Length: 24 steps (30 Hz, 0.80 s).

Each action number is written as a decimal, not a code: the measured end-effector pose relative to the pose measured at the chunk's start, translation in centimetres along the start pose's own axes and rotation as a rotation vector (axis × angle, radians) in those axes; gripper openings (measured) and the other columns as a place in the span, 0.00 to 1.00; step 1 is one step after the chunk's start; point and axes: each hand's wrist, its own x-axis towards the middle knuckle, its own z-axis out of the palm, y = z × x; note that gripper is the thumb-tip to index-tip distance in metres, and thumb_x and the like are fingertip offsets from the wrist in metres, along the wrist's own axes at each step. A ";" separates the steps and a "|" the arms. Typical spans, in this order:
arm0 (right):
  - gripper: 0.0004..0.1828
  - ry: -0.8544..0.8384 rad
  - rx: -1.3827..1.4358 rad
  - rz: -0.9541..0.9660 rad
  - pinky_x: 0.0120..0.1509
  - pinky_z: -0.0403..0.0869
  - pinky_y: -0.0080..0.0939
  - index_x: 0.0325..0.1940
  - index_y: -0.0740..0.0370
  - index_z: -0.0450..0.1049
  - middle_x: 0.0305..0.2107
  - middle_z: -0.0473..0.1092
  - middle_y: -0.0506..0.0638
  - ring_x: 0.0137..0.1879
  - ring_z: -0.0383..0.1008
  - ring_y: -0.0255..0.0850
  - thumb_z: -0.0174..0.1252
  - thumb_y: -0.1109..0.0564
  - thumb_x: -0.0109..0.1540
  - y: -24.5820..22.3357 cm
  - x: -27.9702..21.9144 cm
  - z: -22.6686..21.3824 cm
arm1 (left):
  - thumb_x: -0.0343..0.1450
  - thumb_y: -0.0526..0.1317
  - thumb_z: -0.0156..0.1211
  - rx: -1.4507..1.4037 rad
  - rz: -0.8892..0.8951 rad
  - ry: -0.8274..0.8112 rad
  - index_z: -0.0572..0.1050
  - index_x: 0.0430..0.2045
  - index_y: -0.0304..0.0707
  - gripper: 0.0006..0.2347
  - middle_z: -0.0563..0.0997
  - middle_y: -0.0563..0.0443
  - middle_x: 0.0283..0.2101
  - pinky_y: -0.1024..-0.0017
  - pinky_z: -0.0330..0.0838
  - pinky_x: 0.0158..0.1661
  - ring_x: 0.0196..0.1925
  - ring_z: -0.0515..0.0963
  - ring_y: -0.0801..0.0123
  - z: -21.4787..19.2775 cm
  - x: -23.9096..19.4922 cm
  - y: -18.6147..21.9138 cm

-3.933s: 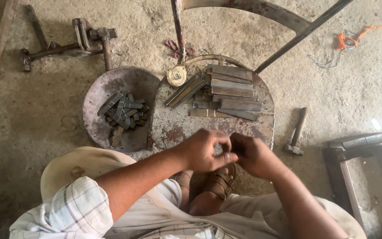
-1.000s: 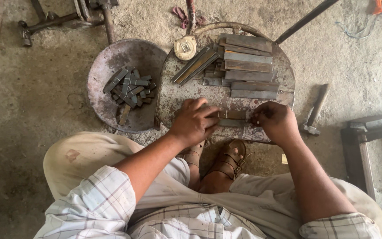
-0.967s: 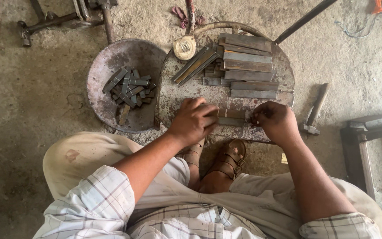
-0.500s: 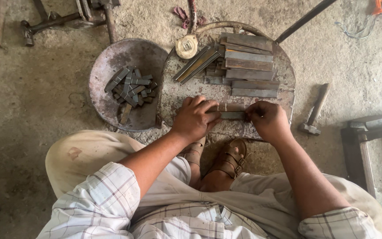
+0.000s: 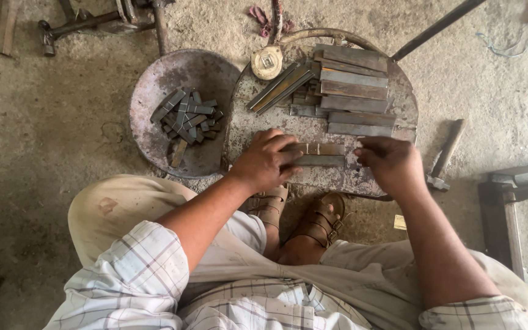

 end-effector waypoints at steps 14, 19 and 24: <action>0.10 -0.010 -0.107 -0.540 0.48 0.79 0.45 0.46 0.60 0.83 0.40 0.79 0.56 0.43 0.81 0.49 0.65 0.61 0.60 -0.1 -0.1 5.5 | 0.69 0.49 0.67 0.015 -0.117 -0.096 0.84 0.38 0.46 0.11 0.74 0.52 0.61 0.61 0.57 0.66 0.66 0.66 0.59 -0.3 0.7 1.4; 0.07 0.023 -0.175 -0.533 0.46 0.81 0.42 0.44 0.59 0.83 0.39 0.79 0.54 0.39 0.82 0.43 0.66 0.57 0.64 -0.3 0.0 5.6 | 0.68 0.49 0.69 0.022 -0.108 -0.108 0.80 0.47 0.47 0.16 0.74 0.52 0.62 0.59 0.59 0.66 0.66 0.66 0.57 -0.2 0.7 1.2; 0.08 0.109 -0.002 -0.068 0.45 0.81 0.39 0.49 0.60 0.81 0.41 0.80 0.53 0.39 0.82 0.39 0.63 0.57 0.67 -0.1 0.5 2.4 | 0.65 0.49 0.75 -0.131 -0.106 -0.017 0.61 0.69 0.48 0.37 0.74 0.45 0.61 0.57 0.62 0.67 0.62 0.70 0.55 -0.2 0.2 0.1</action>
